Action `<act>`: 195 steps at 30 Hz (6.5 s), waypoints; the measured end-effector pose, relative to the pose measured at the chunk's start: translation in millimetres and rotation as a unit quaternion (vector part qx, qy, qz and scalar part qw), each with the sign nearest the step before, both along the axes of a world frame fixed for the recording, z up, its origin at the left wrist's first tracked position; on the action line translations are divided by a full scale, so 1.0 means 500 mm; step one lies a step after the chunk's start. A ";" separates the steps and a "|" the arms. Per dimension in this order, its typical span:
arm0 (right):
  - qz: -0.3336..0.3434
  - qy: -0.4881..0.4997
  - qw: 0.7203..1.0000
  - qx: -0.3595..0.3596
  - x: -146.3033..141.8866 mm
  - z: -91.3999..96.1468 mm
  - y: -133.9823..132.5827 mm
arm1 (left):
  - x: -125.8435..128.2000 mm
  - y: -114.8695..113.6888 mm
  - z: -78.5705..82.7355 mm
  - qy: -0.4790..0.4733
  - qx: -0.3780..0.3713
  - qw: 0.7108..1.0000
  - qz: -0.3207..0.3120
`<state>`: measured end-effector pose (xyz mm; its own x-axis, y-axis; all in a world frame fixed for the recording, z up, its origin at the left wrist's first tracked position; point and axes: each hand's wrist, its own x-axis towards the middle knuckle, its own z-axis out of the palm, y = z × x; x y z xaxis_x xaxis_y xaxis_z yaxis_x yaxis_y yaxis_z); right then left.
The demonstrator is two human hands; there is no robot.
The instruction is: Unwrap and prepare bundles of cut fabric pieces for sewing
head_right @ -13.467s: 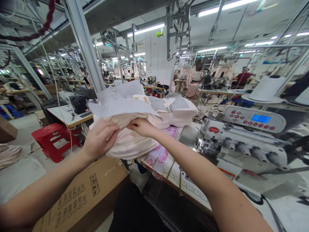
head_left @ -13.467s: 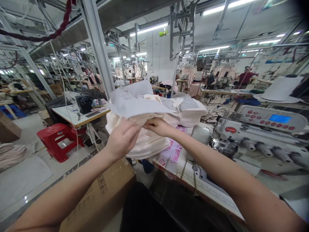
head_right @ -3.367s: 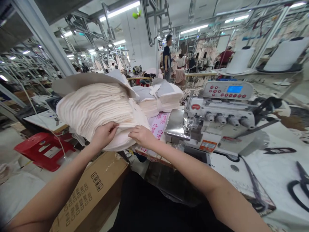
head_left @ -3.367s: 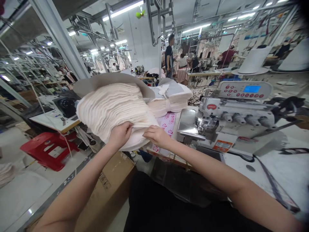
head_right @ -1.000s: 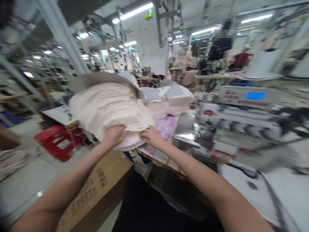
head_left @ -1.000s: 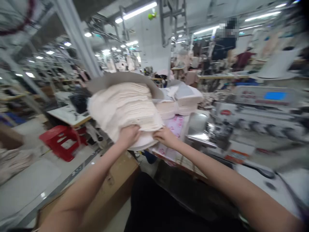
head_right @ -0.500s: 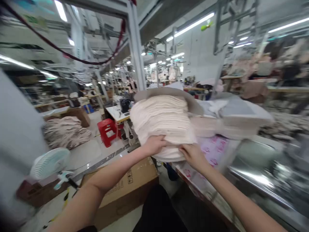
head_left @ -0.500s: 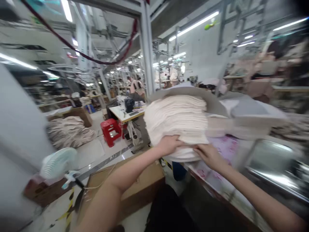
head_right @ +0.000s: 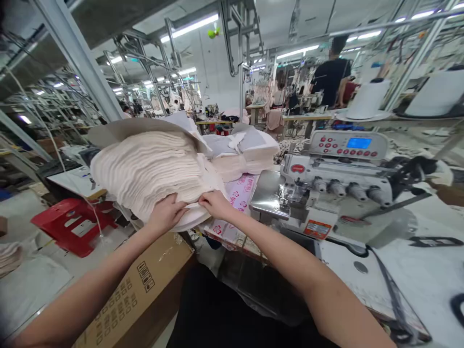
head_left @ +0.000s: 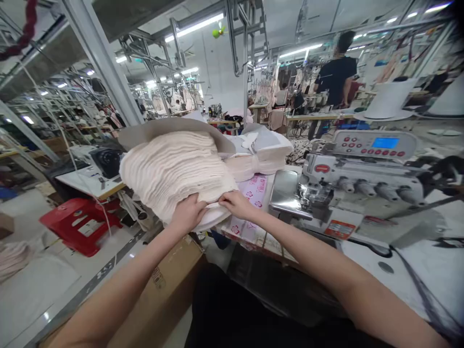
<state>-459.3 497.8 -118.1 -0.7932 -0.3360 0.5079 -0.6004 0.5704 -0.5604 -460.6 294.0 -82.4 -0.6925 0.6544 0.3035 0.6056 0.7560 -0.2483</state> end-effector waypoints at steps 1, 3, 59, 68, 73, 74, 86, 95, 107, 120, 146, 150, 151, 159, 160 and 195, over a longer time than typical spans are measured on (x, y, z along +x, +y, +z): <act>-0.007 0.027 1.000 0.000 0.007 0.000 0.001 | -0.006 -0.001 0.002 -0.006 0.004 1.000 0.001; -0.018 0.110 0.994 0.015 0.026 -0.005 0.004 | -0.018 -0.003 0.012 -0.017 0.025 1.000 -0.005; -0.048 -0.068 0.996 0.029 -0.023 0.023 0.000 | -0.011 0.011 0.017 0.044 0.045 0.997 0.036; -0.032 0.068 0.993 -0.087 0.008 0.024 0.011 | -0.033 0.017 0.044 0.079 0.036 0.992 0.094; 0.025 0.185 0.979 0.083 0.023 -0.015 0.038 | -0.062 0.002 0.109 0.075 0.049 0.993 0.082; 0.019 0.177 0.979 0.102 0.015 -0.020 0.040 | -0.065 0.000 0.117 0.071 0.050 0.993 0.082; -0.009 -0.005 0.986 0.167 -0.037 0.047 0.019 | -0.066 -0.006 0.112 0.058 0.050 0.995 0.065; -0.045 -0.105 0.993 -0.004 -0.045 0.117 -0.044 | 0.074 0.021 0.052 0.136 0.165 0.973 -0.090; -0.055 -0.118 0.990 0.061 -0.057 0.170 -0.049 | -0.036 0.084 -0.087 -0.025 0.126 0.987 -0.097; -0.029 -0.118 0.991 0.056 -0.055 0.154 -0.035 | -0.046 0.059 -0.040 -0.124 0.150 0.978 -0.071; 0.031 0.076 0.990 0.115 -0.059 0.011 0.068 | -0.073 0.005 0.021 -0.057 0.141 0.986 -0.069; 0.019 0.009 0.995 0.100 -0.052 0.027 0.066 | -0.057 0.015 0.023 -0.083 0.151 0.984 -0.052; 0.015 -0.003 0.996 0.092 -0.050 0.032 0.065 | -0.053 0.018 0.024 -0.088 0.148 0.984 -0.056; -0.011 -0.035 0.999 0.013 -0.056 0.086 0.037 | -0.059 0.018 0.016 -0.055 0.091 0.992 -0.066; -0.012 -0.034 0.999 0.005 -0.057 0.088 0.037 | -0.061 0.016 0.016 -0.054 0.088 0.993 -0.061; 0.024 -0.004 0.997 0.078 -0.054 0.034 0.071 | -0.076 -0.011 0.038 -0.065 0.097 0.987 -0.106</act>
